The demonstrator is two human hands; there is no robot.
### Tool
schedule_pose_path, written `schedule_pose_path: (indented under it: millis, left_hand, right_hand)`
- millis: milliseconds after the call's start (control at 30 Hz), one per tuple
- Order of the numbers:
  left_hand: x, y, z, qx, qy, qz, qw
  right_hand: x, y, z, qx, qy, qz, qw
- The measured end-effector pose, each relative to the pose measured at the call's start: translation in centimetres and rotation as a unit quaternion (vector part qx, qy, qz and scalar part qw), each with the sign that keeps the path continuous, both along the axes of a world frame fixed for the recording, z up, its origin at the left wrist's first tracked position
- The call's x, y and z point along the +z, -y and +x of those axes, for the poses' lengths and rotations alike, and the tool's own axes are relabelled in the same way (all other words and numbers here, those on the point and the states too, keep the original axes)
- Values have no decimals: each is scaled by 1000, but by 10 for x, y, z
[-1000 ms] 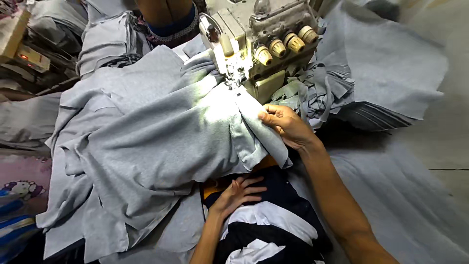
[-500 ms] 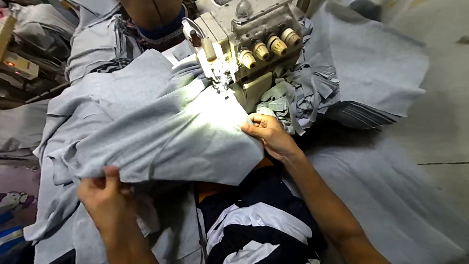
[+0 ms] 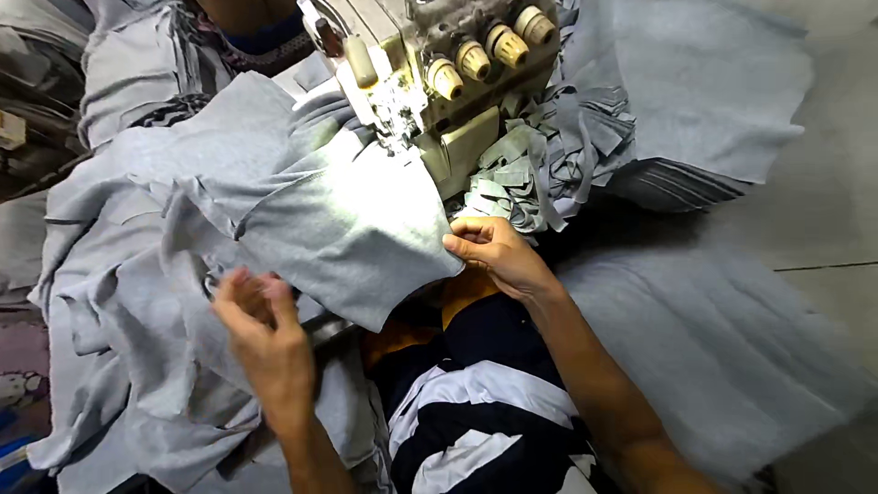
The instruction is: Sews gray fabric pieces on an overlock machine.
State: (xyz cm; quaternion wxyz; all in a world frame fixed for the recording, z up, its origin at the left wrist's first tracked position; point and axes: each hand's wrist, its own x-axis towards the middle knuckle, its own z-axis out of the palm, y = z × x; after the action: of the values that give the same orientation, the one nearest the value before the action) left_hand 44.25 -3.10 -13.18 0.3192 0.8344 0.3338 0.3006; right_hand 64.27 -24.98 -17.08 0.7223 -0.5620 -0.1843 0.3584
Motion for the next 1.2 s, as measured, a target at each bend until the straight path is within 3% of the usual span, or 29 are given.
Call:
schedule_pose_path:
  millis: [100,167,433,800,1033,1200]
  left_hand:
    - [-30,41,-7,17,-22,-24,999]
    - [-33,48,-3,38,-42,-26,998]
    - [-19,12,-2,-19,107,-181,977]
    - [-22,13,1,-8,94,-201,975]
    - [-26,10,4,-18,88,-206,974]
    - [-21,21,4,-80,151,-330,928]
  right_hand:
    - [1,0,-1,-16,25,-23,999]
    - [5,0,-2,-29,29,-28,999]
    - [7,5,-5,-33,43,-40,998]
    - [2,7,-9,-38,53,-88,994]
    - [-1,16,-11,-66,93,-45,992]
    - [-12,19,-17,-111,186,-12,976]
